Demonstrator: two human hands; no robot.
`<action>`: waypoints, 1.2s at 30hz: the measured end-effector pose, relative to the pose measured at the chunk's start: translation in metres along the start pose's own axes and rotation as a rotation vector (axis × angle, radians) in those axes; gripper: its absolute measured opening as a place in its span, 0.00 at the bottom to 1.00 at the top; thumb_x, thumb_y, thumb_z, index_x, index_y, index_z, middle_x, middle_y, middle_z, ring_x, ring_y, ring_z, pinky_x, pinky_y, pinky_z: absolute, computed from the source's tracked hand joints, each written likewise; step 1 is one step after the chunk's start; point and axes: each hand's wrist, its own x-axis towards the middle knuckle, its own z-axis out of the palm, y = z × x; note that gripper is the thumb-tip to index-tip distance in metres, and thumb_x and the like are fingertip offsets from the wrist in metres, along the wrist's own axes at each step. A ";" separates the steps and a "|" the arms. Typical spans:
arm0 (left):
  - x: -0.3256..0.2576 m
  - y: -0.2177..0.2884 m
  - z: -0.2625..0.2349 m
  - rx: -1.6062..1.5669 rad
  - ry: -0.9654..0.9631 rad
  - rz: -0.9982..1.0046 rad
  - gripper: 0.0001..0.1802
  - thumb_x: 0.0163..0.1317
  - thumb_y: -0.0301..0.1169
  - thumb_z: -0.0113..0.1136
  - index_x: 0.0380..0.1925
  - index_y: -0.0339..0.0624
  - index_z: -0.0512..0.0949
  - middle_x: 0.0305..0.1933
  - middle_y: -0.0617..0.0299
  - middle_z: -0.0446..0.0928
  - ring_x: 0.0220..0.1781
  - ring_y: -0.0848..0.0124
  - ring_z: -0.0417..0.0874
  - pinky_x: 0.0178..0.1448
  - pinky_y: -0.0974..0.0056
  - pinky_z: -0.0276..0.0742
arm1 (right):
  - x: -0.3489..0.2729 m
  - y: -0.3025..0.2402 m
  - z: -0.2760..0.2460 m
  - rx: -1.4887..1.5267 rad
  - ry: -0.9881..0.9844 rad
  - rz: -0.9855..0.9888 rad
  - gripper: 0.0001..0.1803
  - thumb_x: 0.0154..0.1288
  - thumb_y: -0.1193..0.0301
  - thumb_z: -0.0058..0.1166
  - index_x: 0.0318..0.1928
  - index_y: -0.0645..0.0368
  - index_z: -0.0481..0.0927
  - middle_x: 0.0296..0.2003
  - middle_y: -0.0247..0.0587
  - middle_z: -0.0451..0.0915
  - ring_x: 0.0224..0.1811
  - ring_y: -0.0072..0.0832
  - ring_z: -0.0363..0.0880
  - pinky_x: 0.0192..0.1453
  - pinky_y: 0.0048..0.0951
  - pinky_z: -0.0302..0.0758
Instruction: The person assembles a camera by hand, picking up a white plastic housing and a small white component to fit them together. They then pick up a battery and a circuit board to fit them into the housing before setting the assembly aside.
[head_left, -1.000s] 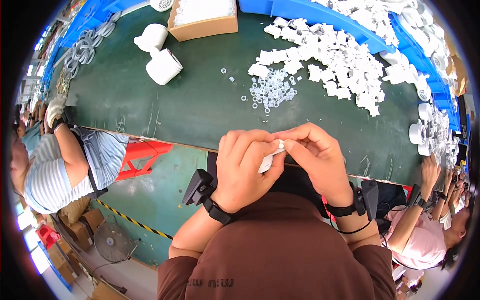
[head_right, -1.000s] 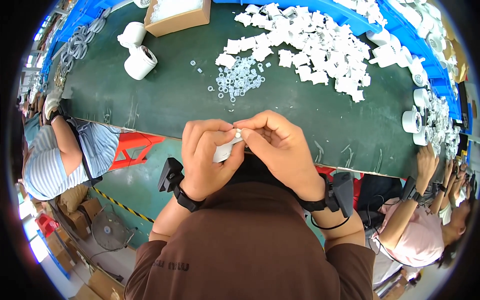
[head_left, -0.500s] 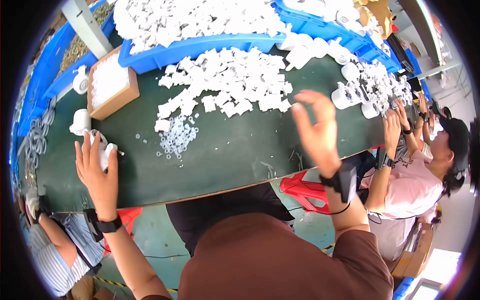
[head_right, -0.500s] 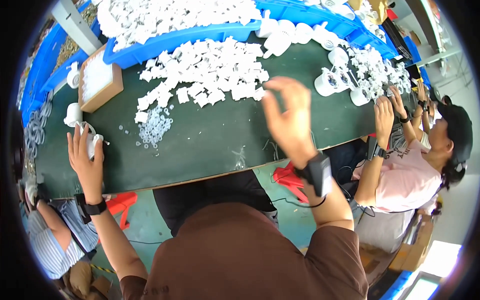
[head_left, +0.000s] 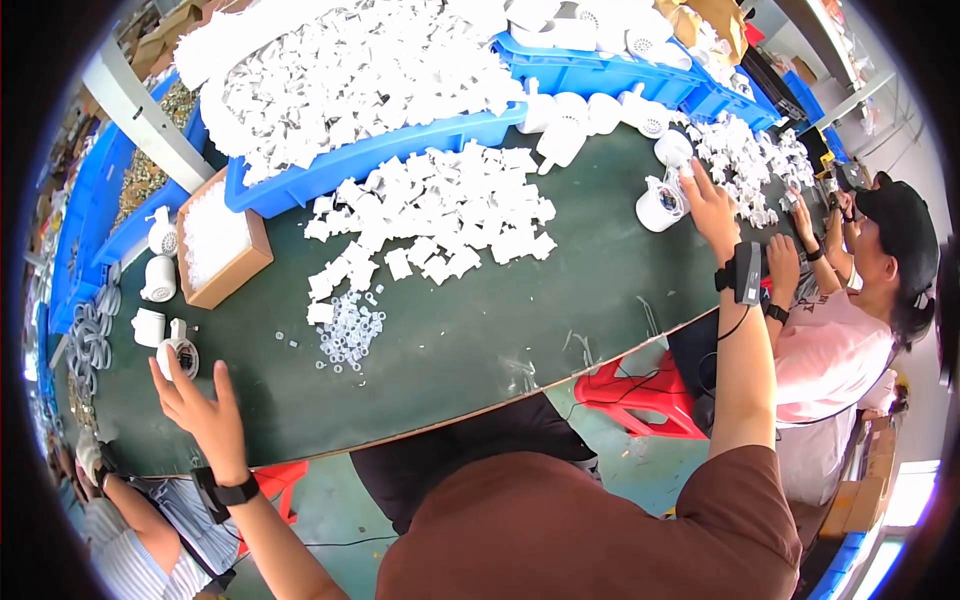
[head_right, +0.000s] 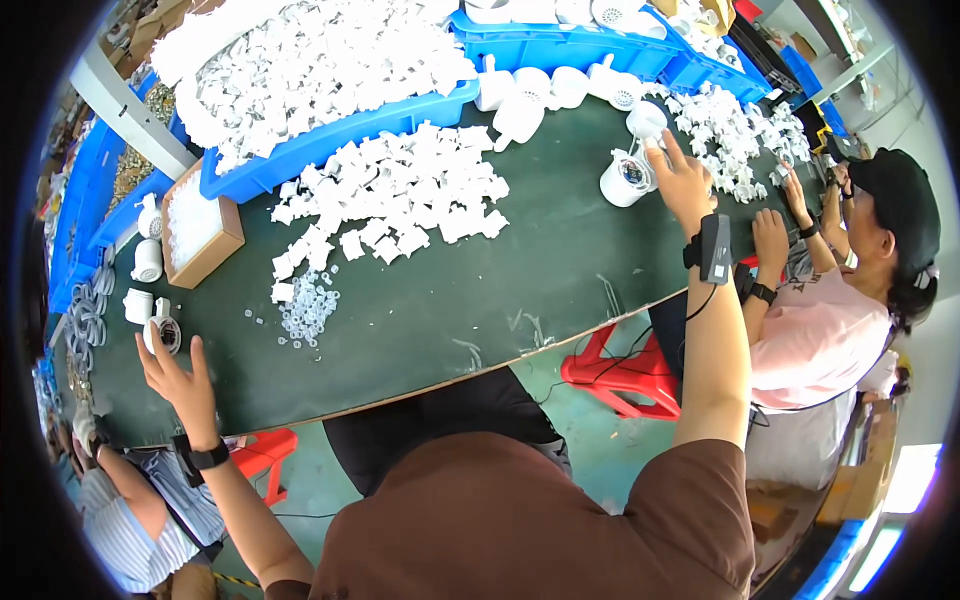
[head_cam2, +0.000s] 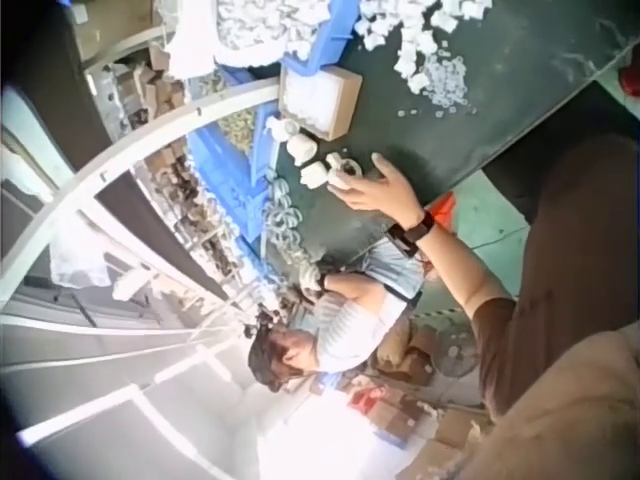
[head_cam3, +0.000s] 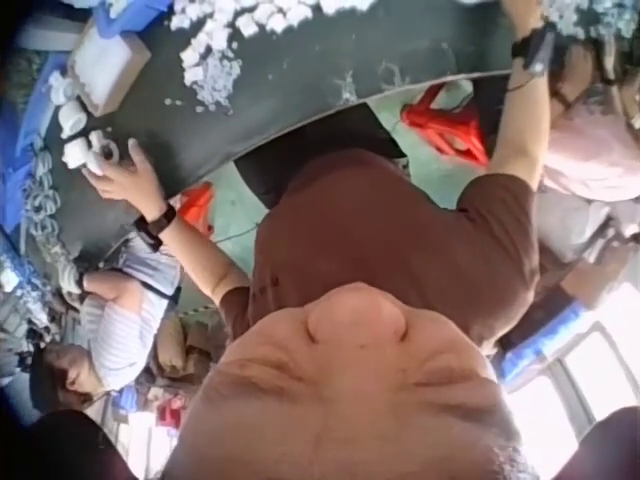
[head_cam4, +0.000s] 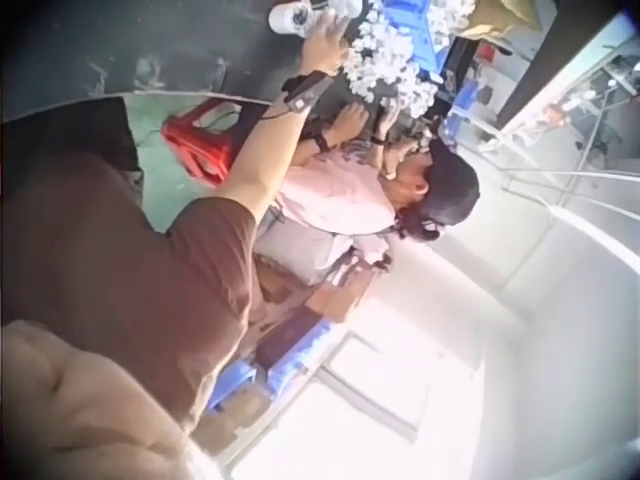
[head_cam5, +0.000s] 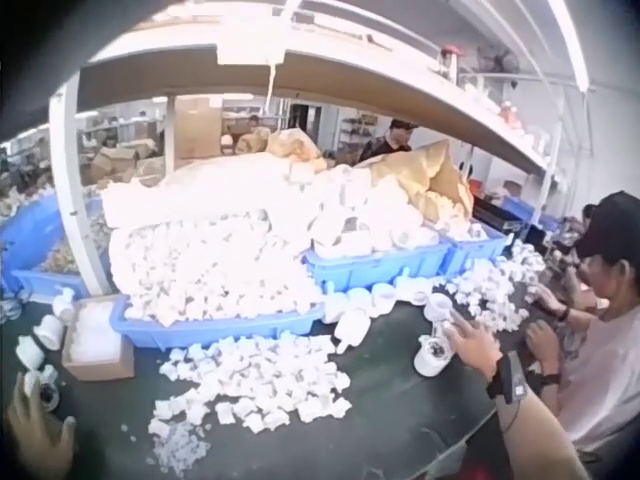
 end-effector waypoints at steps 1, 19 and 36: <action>-0.004 0.011 -0.008 -0.027 -0.023 -0.039 0.39 0.68 0.40 0.66 0.76 0.48 0.62 0.80 0.42 0.54 0.77 0.42 0.58 0.77 0.42 0.54 | -0.005 -0.007 0.000 0.004 -0.013 -0.033 0.37 0.73 0.35 0.43 0.74 0.38 0.70 0.60 0.56 0.80 0.69 0.55 0.70 0.77 0.54 0.54; -0.045 0.142 -0.066 -0.456 -0.234 -0.107 0.29 0.64 0.25 0.65 0.67 0.41 0.73 0.76 0.49 0.63 0.74 0.51 0.63 0.76 0.49 0.57 | -0.188 -0.177 -0.065 0.401 -0.201 -0.357 0.32 0.73 0.51 0.55 0.73 0.44 0.69 0.77 0.52 0.58 0.81 0.52 0.46 0.80 0.54 0.42; -0.066 0.190 -0.080 -1.149 -0.609 -0.096 0.14 0.66 0.23 0.62 0.52 0.39 0.82 0.52 0.51 0.82 0.51 0.52 0.82 0.57 0.56 0.77 | -0.248 -0.225 -0.086 1.115 -0.843 -0.371 0.35 0.61 0.77 0.68 0.67 0.61 0.65 0.56 0.42 0.75 0.59 0.26 0.76 0.64 0.31 0.73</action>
